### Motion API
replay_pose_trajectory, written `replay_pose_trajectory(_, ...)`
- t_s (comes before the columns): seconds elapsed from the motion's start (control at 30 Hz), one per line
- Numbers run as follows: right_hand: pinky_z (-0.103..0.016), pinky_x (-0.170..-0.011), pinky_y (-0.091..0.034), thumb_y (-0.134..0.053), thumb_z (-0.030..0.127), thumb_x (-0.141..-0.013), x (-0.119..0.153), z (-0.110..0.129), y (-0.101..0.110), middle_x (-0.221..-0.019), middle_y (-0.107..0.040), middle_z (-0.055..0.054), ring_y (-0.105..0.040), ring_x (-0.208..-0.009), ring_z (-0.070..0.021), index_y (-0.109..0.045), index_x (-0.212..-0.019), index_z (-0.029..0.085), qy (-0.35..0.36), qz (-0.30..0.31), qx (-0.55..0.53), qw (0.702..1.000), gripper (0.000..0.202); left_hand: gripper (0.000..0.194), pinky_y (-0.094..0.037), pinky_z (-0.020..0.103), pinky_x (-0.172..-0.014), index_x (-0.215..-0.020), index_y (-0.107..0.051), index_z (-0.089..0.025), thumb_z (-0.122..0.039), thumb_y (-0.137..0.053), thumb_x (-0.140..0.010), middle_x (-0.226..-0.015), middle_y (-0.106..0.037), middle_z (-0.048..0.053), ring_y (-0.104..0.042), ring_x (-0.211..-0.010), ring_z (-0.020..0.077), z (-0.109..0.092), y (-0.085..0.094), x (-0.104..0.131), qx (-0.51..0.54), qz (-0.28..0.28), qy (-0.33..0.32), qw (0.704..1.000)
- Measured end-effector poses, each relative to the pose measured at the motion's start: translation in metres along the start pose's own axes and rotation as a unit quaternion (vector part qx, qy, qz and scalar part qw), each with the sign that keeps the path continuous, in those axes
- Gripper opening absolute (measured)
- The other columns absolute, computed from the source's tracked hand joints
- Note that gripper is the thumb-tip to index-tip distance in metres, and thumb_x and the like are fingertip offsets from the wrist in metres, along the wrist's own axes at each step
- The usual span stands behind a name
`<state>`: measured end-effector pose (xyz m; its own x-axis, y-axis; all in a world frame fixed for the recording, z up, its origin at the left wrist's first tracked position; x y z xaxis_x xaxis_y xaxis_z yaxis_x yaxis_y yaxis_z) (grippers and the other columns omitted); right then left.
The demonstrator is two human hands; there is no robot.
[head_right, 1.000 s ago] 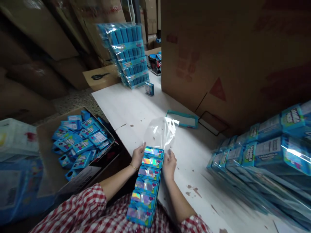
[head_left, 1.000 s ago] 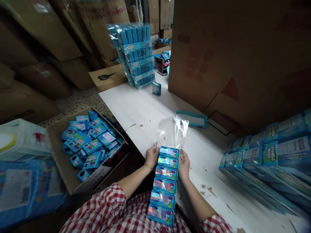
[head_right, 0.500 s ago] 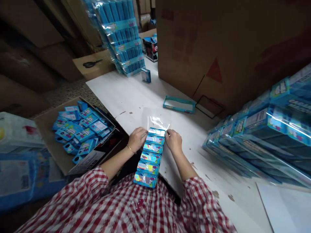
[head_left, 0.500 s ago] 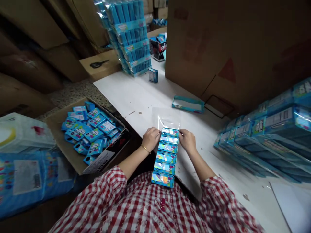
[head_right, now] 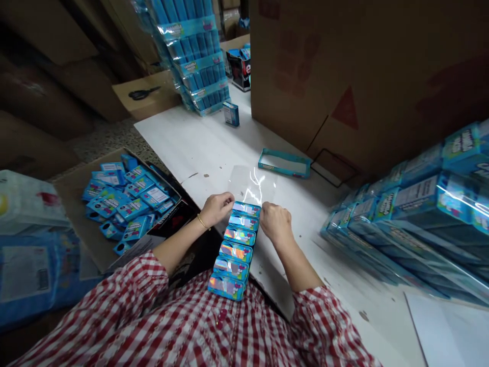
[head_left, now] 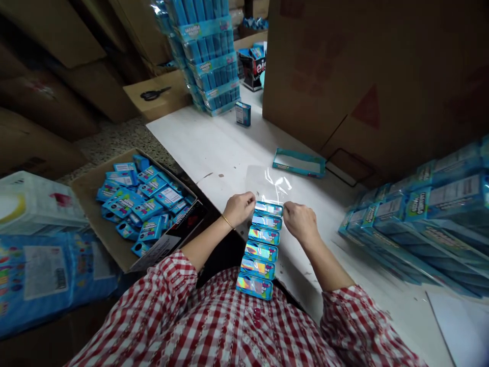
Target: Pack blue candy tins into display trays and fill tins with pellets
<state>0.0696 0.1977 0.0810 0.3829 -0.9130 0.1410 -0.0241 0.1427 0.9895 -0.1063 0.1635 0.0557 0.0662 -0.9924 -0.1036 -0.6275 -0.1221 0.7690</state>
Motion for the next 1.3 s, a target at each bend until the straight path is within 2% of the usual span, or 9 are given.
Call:
replay_pose_trajectory(0.17, -0.025, -0.051, -0.022, -0.037, 0.018, -0.086, 0.009, 0.002, -0.007, -0.073, -0.061, -0.007, -0.053, -0.059, -0.0118, -0.060, -0.077, 0.016, 0.024, -0.089, 0.019, 0.996, 0.026, 0.016, -0.043, 0.023, -0.065, -0.076, -0.057, -0.018, -0.021, -0.043, -0.084, -0.072, -0.060, 0.002, -0.056, -0.067, 0.0126, -0.003, -0.004, 0.006, 0.022, -0.098, -0.061, 0.993)
replay_pose_trajectory(0.3, -0.027, -0.053, -0.024, -0.040, 0.016, -0.085, 0.020, 0.000, -0.013, -0.073, -0.059, -0.007, -0.050, -0.061, -0.0128, -0.062, -0.087, 0.016, 0.079, -0.170, 0.035, 0.982, 0.022, 0.020, -0.045, 0.024, -0.069, -0.082, -0.056, -0.017, -0.021, -0.038, -0.088, -0.076, -0.058, 0.005, -0.056, -0.073, 0.0133, -0.006, -0.004, 0.020, -0.002, -0.162, -0.131, 0.978)
replay_pose_trajectory(0.43, -0.028, -0.058, -0.028, -0.039, 0.014, -0.086, 0.030, -0.001, -0.022, -0.072, -0.059, -0.006, -0.049, -0.063, -0.0136, -0.058, -0.108, 0.014, 0.148, -0.212, 0.033, 0.966, 0.029, 0.017, -0.047, 0.024, -0.071, -0.086, -0.056, -0.017, -0.020, -0.040, -0.088, -0.080, -0.059, 0.006, -0.057, -0.077, 0.0131, -0.006, -0.001, 0.030, -0.023, -0.182, -0.177, 0.967)
replay_pose_trajectory(0.63, -0.028, -0.056, -0.026, -0.039, 0.016, -0.088, 0.035, -0.003, -0.033, -0.065, -0.056, -0.004, -0.045, -0.058, -0.0125, -0.062, -0.085, 0.017, 0.167, -0.239, 0.002, 0.956, 0.024, 0.015, -0.048, 0.024, -0.068, -0.084, -0.055, -0.016, -0.019, -0.040, -0.088, -0.075, -0.060, 0.005, -0.057, -0.074, 0.0131, -0.009, 0.003, 0.037, -0.030, -0.191, -0.187, 0.963)
replay_pose_trajectory(0.73, -0.028, -0.061, -0.030, -0.037, 0.018, -0.090, 0.048, 0.001, -0.040, -0.065, -0.055, -0.003, -0.046, -0.060, -0.0122, -0.062, -0.091, 0.017, 0.229, -0.249, -0.005, 0.941, 0.024, 0.012, -0.049, 0.025, -0.071, -0.088, -0.054, -0.017, -0.018, -0.042, -0.087, -0.077, -0.062, 0.005, -0.059, -0.076, 0.0134, -0.004, 0.000, 0.055, -0.044, -0.172, -0.219, 0.960)
replay_pose_trajectory(0.8, -0.027, -0.064, -0.031, -0.037, 0.020, -0.091, 0.055, 0.003, -0.044, -0.068, -0.057, -0.003, -0.047, -0.062, -0.0125, -0.060, -0.098, 0.017, 0.237, -0.267, -0.011, 0.934, 0.024, 0.009, -0.049, 0.025, -0.071, -0.089, -0.054, -0.017, -0.017, -0.045, -0.086, -0.078, -0.062, 0.005, -0.060, -0.076, 0.0135, 0.003, -0.002, 0.066, -0.052, -0.186, -0.211, 0.958)
replay_pose_trajectory(0.87, -0.027, -0.065, -0.032, -0.038, 0.021, -0.091, 0.055, 0.003, -0.049, -0.070, -0.058, -0.003, -0.048, -0.065, -0.0132, -0.061, -0.094, 0.017, 0.194, -0.269, -0.020, 0.943, 0.024, 0.008, -0.050, 0.025, -0.072, -0.088, -0.053, -0.017, -0.018, -0.046, -0.086, -0.082, -0.062, 0.006, -0.060, -0.079, 0.0139, 0.011, -0.007, 0.070, -0.057, -0.200, -0.192, 0.959)
replay_pose_trajectory(1.03, -0.025, -0.063, -0.030, -0.039, 0.024, -0.090, 0.041, -0.001, -0.067, -0.072, -0.059, -0.004, -0.049, -0.067, -0.0136, -0.060, -0.080, 0.018, 0.080, -0.204, -0.071, 0.973, 0.024, 0.011, -0.049, 0.024, -0.070, -0.086, -0.050, -0.017, -0.026, -0.044, -0.087, -0.087, -0.060, 0.006, -0.059, -0.078, 0.0128, 0.024, -0.025, 0.064, -0.051, -0.185, -0.118, 0.974)
replay_pose_trajectory(1.3, -0.027, -0.062, -0.027, -0.043, 0.023, -0.088, 0.028, -0.001, -0.077, -0.072, -0.061, -0.004, -0.049, -0.064, -0.0139, -0.060, -0.071, 0.017, 0.045, -0.160, -0.059, 0.984, 0.025, 0.025, -0.036, 0.021, -0.052, -0.071, -0.049, -0.018, -0.035, -0.040, -0.088, -0.061, -0.054, -0.001, -0.051, -0.054, 0.0103, 0.037, -0.033, 0.052, -0.088, -0.129, -0.006, 0.988)
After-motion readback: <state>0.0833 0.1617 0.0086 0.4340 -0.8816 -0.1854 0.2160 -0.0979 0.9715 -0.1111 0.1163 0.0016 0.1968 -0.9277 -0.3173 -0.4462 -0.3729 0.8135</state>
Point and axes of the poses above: each hand's wrist, its own x-axis away from the middle knuckle, its own y-axis out of the back of the hand, z = x × y, the point moved 4 cm from there along -x, towards the middle knuckle
